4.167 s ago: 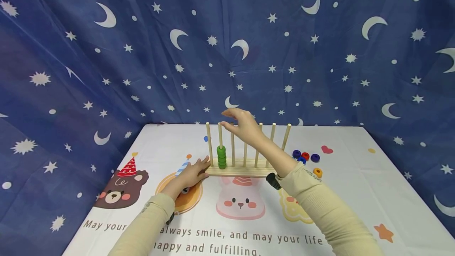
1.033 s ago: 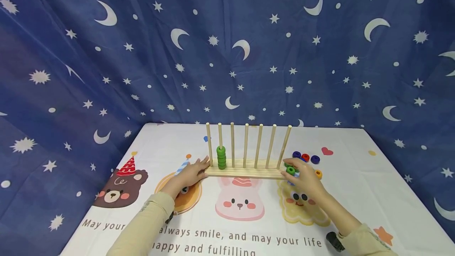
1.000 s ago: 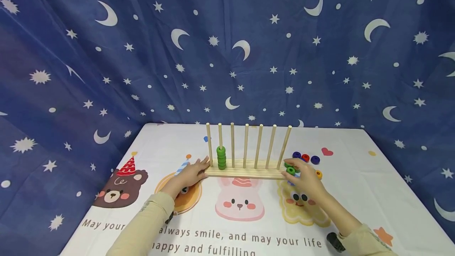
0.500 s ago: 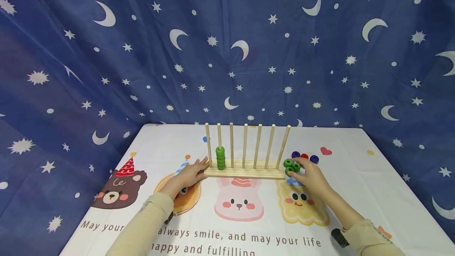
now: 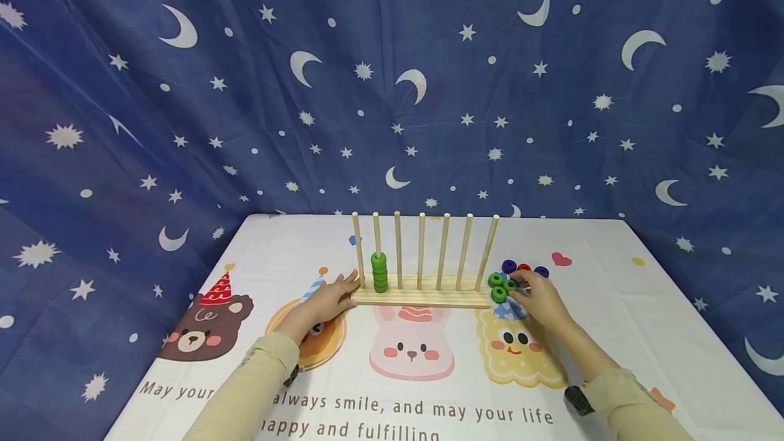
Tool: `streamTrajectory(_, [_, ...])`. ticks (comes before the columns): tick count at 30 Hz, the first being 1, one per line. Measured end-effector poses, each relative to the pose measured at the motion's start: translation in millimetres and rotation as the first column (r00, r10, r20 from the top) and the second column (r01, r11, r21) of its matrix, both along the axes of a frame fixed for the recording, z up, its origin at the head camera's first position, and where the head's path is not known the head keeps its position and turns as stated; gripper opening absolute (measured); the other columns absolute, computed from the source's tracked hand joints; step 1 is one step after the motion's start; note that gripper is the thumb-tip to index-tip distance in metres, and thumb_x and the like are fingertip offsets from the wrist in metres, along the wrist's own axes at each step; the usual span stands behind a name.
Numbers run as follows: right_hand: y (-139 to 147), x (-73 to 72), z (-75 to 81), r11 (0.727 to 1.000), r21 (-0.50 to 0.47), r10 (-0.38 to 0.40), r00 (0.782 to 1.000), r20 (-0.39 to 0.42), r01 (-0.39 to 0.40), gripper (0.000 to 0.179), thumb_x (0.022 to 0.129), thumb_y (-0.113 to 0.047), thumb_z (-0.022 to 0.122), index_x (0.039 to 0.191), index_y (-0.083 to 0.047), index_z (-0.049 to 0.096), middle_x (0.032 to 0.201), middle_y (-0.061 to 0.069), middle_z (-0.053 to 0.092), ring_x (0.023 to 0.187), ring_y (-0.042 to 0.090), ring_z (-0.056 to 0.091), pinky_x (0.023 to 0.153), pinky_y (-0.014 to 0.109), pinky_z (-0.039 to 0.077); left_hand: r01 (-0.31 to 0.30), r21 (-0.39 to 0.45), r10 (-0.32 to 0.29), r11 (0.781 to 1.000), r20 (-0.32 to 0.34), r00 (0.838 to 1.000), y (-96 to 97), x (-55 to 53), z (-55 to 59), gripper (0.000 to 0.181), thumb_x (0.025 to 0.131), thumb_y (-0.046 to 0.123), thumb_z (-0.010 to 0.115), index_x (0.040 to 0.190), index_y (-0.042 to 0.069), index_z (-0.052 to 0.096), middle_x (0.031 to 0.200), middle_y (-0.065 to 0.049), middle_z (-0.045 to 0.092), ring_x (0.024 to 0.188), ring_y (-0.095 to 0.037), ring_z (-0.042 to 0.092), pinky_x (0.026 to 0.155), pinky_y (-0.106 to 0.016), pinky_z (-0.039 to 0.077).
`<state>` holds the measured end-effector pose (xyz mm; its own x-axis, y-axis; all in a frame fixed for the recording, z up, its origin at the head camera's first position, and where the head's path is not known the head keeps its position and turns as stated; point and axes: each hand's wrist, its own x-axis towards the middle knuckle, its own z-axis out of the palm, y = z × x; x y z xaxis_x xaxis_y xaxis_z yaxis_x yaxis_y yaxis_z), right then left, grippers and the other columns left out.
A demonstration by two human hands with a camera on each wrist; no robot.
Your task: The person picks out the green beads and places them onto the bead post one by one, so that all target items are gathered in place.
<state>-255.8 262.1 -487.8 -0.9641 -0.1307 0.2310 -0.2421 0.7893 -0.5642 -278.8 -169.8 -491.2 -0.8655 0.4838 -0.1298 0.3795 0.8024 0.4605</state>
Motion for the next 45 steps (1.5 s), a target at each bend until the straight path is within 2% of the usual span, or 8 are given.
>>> streamTrajectory(4, [0, -3.4, -2.0, 1.0, -0.001, -0.021, 1.0, 0.02, 0.021, 0.032, 0.081, 0.003, 0.067, 0.11, 0.012, 0.059, 0.101, 0.027, 0.065, 0.091, 0.038, 0.063, 0.083, 0.05, 0.053, -0.005, -0.001, 0.005, 1.0, -0.001, 1.0, -1.2, -0.4, -0.8, 0.054, 0.095, 0.021, 0.053, 0.144, 0.004, 0.038, 0.154, -0.017, 0.023, 0.137, -0.048, 0.025, 0.106, -0.071, 0.017])
streamTrajectory(9, [-3, -8.0, -4.0, 0.998, 0.014, -0.059, 0.995, 0.083, 0.058, 0.033, 0.08, 0.003, 0.067, 0.11, 0.013, 0.059, 0.099, 0.026, 0.064, 0.086, 0.033, 0.062, 0.082, 0.049, 0.052, -0.001, -0.002, 0.001, 1.0, -0.004, 1.0, -2.2, -1.0, -0.5, 0.054, 0.095, 0.022, 0.053, 0.144, 0.004, 0.038, 0.155, -0.017, 0.022, 0.137, -0.048, 0.024, 0.106, -0.07, 0.018])
streamTrajectory(15, [-4, -15.1, -5.7, 0.996, 0.065, -0.067, 0.992, 0.102, 0.061, 0.037, 0.078, 0.0, 0.07, 0.111, 0.012, 0.058, 0.087, 0.019, 0.062, 0.078, 0.026, 0.055, 0.078, 0.046, 0.051, 0.006, 0.013, -0.006, 1.0, -0.009, 1.0, -2.8, -0.5, 0.1, 0.054, 0.095, 0.021, 0.054, 0.143, 0.002, 0.038, 0.154, -0.019, 0.023, 0.136, -0.05, 0.025, 0.105, -0.071, 0.017])
streamTrajectory(25, [-4, -18.0, -4.8, 0.99, 0.085, -0.126, 0.978, 0.165, 0.113, 0.035, 0.079, -0.004, 0.072, 0.108, 0.009, 0.058, 0.093, 0.022, 0.062, 0.084, 0.031, 0.058, 0.083, 0.049, 0.051, 0.024, 0.011, -0.024, 1.0, -0.032, 0.999, -3.6, -3.9, -1.7, 0.054, 0.095, 0.022, 0.054, 0.143, 0.002, 0.038, 0.154, -0.018, 0.023, 0.136, -0.049, 0.026, 0.105, -0.071, 0.018])
streamTrajectory(33, [-5, -18.5, -6.6, 0.992, 0.102, -0.095, 0.985, 0.142, 0.08, 0.03, 0.078, -0.003, 0.072, 0.102, 0.009, 0.059, 0.089, 0.019, 0.062, 0.079, 0.027, 0.055, 0.079, 0.046, 0.051, 0.009, 0.007, -0.009, 1.0, -0.025, 1.0, -3.7, -2.1, -3.2, 0.054, 0.096, 0.022, 0.053, 0.143, 0.002, 0.038, 0.154, -0.018, 0.023, 0.137, -0.048, 0.026, 0.106, -0.071, 0.018])
streamTrajectory(45, [-2, -18.6, -10.5, 0.992, 0.093, -0.099, 0.978, 0.183, 0.083, 0.029, 0.08, -0.004, 0.071, 0.103, 0.008, 0.059, 0.093, 0.022, 0.062, 0.082, 0.029, 0.057, 0.083, 0.048, 0.051, 0.005, 0.02, -0.005, 1.0, -0.018, 1.0, -2.2, 0.2, -3.8, 0.054, 0.095, 0.021, 0.054, 0.143, 0.003, 0.038, 0.154, -0.018, 0.022, 0.137, -0.048, 0.026, 0.105, -0.072, 0.017])
